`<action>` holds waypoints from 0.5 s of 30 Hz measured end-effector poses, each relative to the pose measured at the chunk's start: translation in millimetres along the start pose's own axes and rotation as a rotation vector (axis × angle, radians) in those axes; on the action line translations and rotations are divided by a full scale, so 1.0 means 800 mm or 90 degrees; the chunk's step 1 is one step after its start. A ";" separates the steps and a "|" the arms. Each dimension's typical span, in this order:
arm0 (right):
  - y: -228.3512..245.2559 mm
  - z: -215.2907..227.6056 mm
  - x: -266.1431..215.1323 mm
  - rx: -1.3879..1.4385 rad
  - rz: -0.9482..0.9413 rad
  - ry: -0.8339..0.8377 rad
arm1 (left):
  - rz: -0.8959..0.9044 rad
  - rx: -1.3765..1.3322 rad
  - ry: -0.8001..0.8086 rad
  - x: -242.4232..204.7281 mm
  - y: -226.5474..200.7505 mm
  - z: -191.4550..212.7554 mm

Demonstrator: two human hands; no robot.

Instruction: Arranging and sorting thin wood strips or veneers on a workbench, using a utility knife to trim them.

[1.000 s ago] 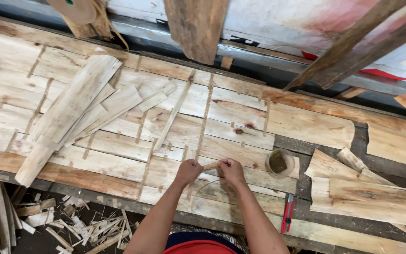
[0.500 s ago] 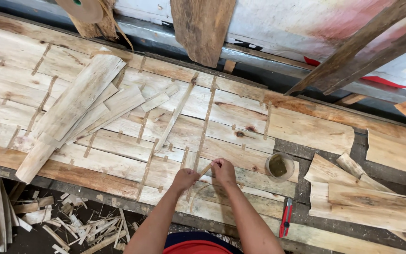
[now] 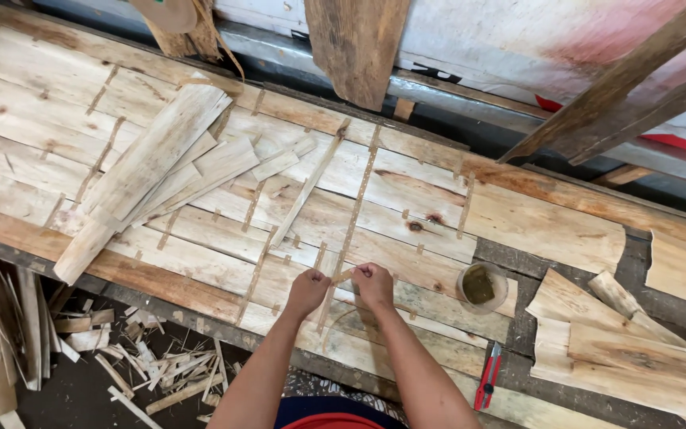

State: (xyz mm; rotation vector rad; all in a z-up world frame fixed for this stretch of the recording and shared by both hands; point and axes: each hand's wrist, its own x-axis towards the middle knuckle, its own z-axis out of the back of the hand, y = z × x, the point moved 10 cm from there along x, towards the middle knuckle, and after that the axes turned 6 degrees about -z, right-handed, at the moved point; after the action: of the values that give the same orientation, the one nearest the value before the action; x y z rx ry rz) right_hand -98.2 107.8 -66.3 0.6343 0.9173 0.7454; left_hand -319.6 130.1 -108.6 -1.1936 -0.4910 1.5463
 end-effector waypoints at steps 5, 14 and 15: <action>-0.013 -0.027 0.012 0.064 -0.018 -0.030 | -0.015 0.091 0.016 0.038 -0.016 0.028; 0.021 -0.053 0.002 0.063 -0.058 -0.190 | 0.016 0.225 0.120 0.068 -0.085 0.077; 0.023 -0.053 -0.001 0.043 -0.040 -0.225 | 0.047 0.229 0.135 0.066 -0.086 0.081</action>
State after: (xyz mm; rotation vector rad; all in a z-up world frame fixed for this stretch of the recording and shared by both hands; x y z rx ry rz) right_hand -140.9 125.4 -72.1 0.7643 0.6354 0.5257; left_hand -338.4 218.4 -49.2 -1.0856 -0.0246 1.4732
